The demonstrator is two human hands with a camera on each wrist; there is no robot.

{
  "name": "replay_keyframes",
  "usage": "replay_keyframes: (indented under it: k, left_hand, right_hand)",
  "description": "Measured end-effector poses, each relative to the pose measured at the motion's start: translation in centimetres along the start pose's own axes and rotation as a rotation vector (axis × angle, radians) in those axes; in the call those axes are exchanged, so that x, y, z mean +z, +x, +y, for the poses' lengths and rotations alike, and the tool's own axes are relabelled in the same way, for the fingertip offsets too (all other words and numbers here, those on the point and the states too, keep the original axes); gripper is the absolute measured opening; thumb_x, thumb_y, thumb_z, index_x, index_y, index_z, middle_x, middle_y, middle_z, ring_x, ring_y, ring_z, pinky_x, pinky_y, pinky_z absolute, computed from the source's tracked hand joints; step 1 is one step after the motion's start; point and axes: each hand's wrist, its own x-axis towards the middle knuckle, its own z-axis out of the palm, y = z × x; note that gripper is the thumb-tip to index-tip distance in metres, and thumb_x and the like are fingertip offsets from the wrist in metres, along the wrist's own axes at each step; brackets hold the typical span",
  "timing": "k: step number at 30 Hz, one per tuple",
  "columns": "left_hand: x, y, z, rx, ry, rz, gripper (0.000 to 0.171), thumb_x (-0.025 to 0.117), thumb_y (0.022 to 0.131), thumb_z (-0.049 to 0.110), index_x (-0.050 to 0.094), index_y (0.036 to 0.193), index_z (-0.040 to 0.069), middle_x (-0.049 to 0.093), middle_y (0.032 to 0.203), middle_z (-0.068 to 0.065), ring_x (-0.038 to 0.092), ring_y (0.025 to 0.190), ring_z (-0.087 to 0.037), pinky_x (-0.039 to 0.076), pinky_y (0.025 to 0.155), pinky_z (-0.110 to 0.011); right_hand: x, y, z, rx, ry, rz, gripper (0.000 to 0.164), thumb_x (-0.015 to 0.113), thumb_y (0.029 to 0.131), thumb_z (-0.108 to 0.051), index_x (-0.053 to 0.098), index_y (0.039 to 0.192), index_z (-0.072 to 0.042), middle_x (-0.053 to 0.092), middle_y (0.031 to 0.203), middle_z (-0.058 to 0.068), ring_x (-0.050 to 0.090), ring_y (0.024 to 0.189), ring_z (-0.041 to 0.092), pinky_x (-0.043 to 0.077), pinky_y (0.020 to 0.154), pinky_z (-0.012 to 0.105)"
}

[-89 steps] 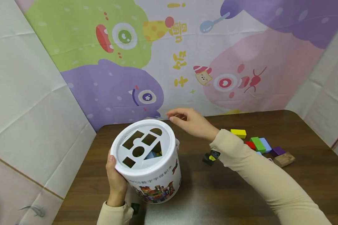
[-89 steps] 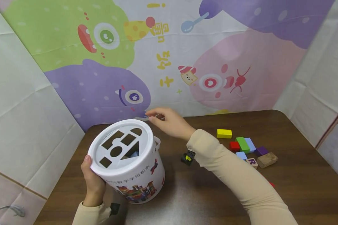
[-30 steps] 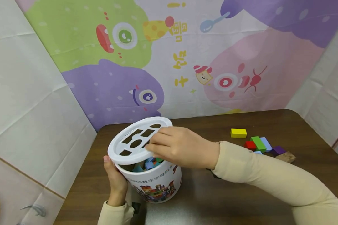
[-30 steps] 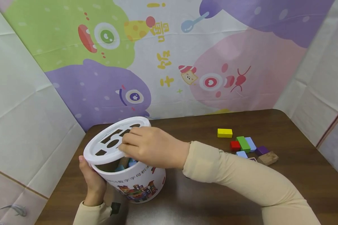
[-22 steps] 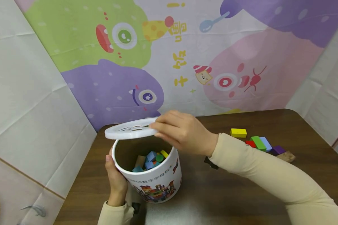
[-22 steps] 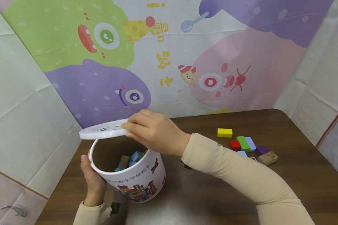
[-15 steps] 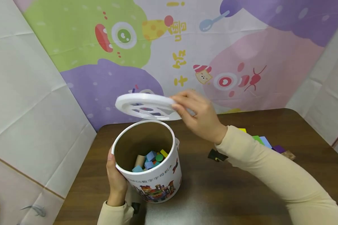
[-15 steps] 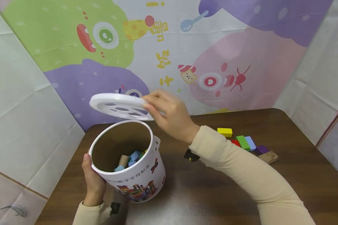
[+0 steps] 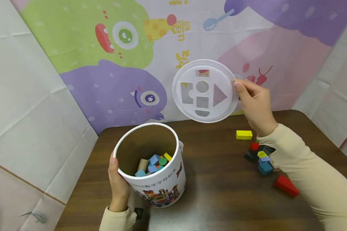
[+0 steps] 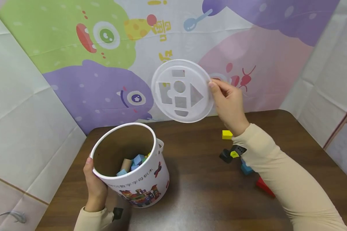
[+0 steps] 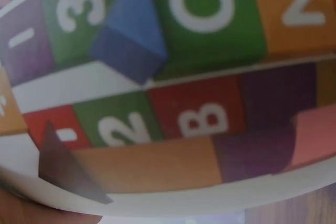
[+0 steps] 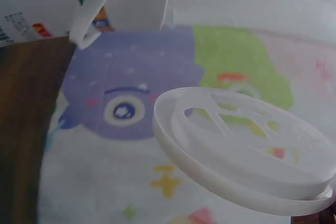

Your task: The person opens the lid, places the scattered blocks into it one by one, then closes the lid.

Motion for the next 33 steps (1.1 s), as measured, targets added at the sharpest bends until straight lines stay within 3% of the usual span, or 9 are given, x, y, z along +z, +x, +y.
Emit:
replay_keyframes:
  k: [5, 10, 14, 18, 25, 33]
  left_hand:
    - [0.0, 0.0, 0.1, 0.019, -0.007, -0.007, 0.053, 0.029, 0.102, 0.037, 0.044, 0.144, 0.007, 0.055, 0.134, -0.003, 0.05, 0.124, -0.018, 0.042, 0.102, -0.03]
    - [-0.1, 0.0, 0.1, 0.024, -0.01, -0.006, 0.053, 0.028, 0.103, 0.036, 0.044, 0.144, 0.006, 0.055, 0.133, -0.002, 0.05, 0.124, -0.017, 0.041, 0.102, -0.029]
    - [0.0, 0.0, 0.0, 0.008, 0.004, -0.004, 0.053, 0.027, 0.103, 0.036, 0.044, 0.145, 0.008, 0.055, 0.134, -0.003, 0.05, 0.125, -0.018, 0.041, 0.102, -0.031]
    - [0.2, 0.0, 0.0, -0.005, -0.007, 0.002, 0.053, 0.028, 0.102, 0.036, 0.044, 0.145, 0.009, 0.055, 0.133, -0.002, 0.05, 0.124, -0.017, 0.042, 0.102, -0.031]
    - [0.0, -0.1, 0.0, 0.0, -0.022, -0.01, 0.052, 0.029, 0.102, 0.034, 0.043, 0.145, 0.008, 0.056, 0.131, 0.002, 0.051, 0.123, -0.014, 0.042, 0.102, -0.028]
    - [0.1, -0.2, 0.1, -0.027, -0.004, 0.007, 0.054, 0.029, 0.102, 0.036, 0.04, 0.148, 0.009, 0.055, 0.132, 0.003, 0.05, 0.123, -0.014, 0.041, 0.102, -0.028]
  right_hand:
    - [-3.0, -0.2, 2.3, 0.301, 0.124, 0.08, 0.044, 0.067, 0.092, -0.022, 0.062, 0.128, 0.004, 0.068, 0.103, -0.002, 0.064, 0.088, 0.01, 0.056, 0.076, 0.016]
    - [-4.5, -1.0, 5.7, 0.566, 0.068, 0.114, 0.056, 0.063, 0.094, -0.031, 0.051, 0.14, -0.001, 0.061, 0.101, -0.005, 0.055, 0.079, 0.006, 0.051, 0.068, 0.01]
    - [-4.8, -2.0, 8.8, 0.697, 0.064, 0.091, 0.056, 0.056, 0.098, -0.03, 0.046, 0.143, 0.002, 0.06, 0.086, -0.008, 0.046, 0.06, 0.003, 0.044, 0.057, 0.012]
    - [-4.4, -3.2, 11.7, 0.773, 0.024, 0.061, 0.049, 0.05, 0.102, -0.026, 0.048, 0.136, 0.01, 0.057, 0.069, -0.009, 0.042, 0.05, 0.002, 0.041, 0.05, 0.013]
    - [-3.6, -5.1, 15.1, 0.877, -0.003, 0.039, 0.052, 0.046, 0.102, -0.019, 0.037, 0.141, 0.015, 0.056, 0.081, -0.009, 0.055, 0.071, -0.002, 0.052, 0.065, 0.013]
    - [-3.6, -6.3, 17.1, 0.89, -0.184, 0.0, 0.05, 0.045, 0.103, -0.024, 0.046, 0.136, 0.014, 0.053, 0.074, -0.01, 0.053, 0.062, -0.003, 0.05, 0.06, 0.012]
